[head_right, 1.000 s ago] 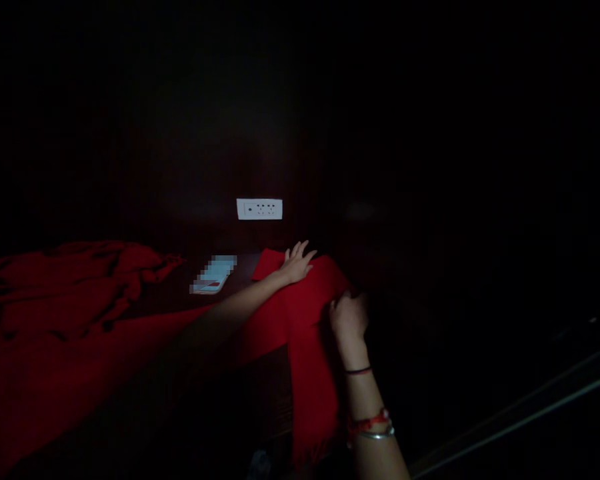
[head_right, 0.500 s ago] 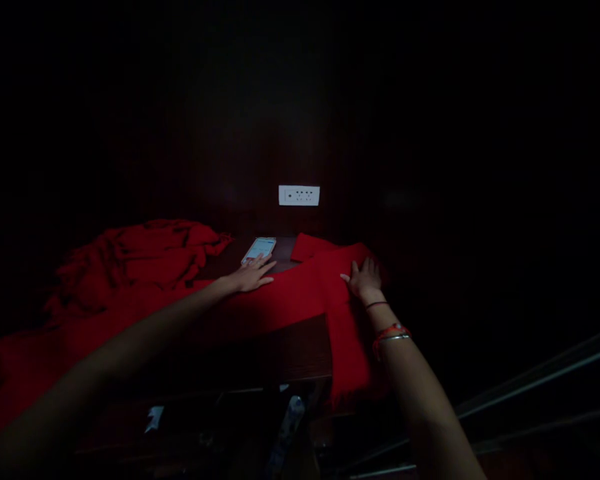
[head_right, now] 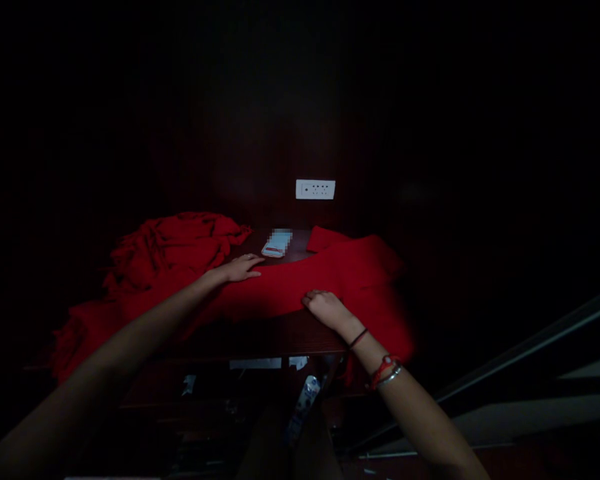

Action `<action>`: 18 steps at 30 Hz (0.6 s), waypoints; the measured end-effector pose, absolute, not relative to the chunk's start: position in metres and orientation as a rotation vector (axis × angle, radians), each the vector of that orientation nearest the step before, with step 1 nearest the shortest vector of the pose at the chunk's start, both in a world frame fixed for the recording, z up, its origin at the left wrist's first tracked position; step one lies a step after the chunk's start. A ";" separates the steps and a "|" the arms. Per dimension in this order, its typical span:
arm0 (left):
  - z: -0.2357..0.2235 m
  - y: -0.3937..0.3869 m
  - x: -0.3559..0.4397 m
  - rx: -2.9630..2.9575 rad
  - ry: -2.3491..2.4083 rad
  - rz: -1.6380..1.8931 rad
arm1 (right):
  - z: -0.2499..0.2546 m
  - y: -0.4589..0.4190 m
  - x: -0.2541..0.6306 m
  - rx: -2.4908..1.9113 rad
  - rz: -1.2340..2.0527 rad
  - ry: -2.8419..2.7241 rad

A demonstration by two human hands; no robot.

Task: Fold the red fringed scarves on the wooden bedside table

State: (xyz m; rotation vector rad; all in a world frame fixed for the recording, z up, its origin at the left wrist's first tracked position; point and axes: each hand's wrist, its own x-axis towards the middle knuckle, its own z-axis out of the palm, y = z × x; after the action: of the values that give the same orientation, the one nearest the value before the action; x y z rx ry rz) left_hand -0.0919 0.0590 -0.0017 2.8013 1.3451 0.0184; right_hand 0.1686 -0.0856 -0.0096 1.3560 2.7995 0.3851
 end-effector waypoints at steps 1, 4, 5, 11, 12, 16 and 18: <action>-0.001 0.050 -0.091 2.836 1.319 0.091 | -0.009 -0.084 0.171 1.333 0.415 2.792; 0.001 0.010 -0.086 2.979 1.172 0.264 | -0.008 -0.079 0.176 1.253 0.449 2.811; 0.001 -0.005 -0.084 3.033 1.108 0.277 | -0.008 -0.079 0.177 1.248 0.450 2.820; -0.004 -0.067 -0.067 3.243 1.217 0.060 | -0.012 -0.071 0.186 1.397 0.345 2.923; -0.004 -0.069 -0.064 3.256 1.253 0.042 | -0.013 -0.069 0.189 1.444 0.294 2.958; -0.011 -0.069 -0.053 3.251 1.408 0.095 | -0.013 -0.063 0.194 1.512 0.106 3.061; -0.017 -0.068 -0.048 3.238 1.420 0.136 | -0.013 -0.065 0.193 1.421 0.081 3.090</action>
State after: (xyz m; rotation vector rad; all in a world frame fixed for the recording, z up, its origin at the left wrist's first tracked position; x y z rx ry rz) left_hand -0.0484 -0.0684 -0.0172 3.2383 1.4200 0.1355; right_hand 0.1933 -0.0653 -0.0126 1.4211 3.0896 0.0810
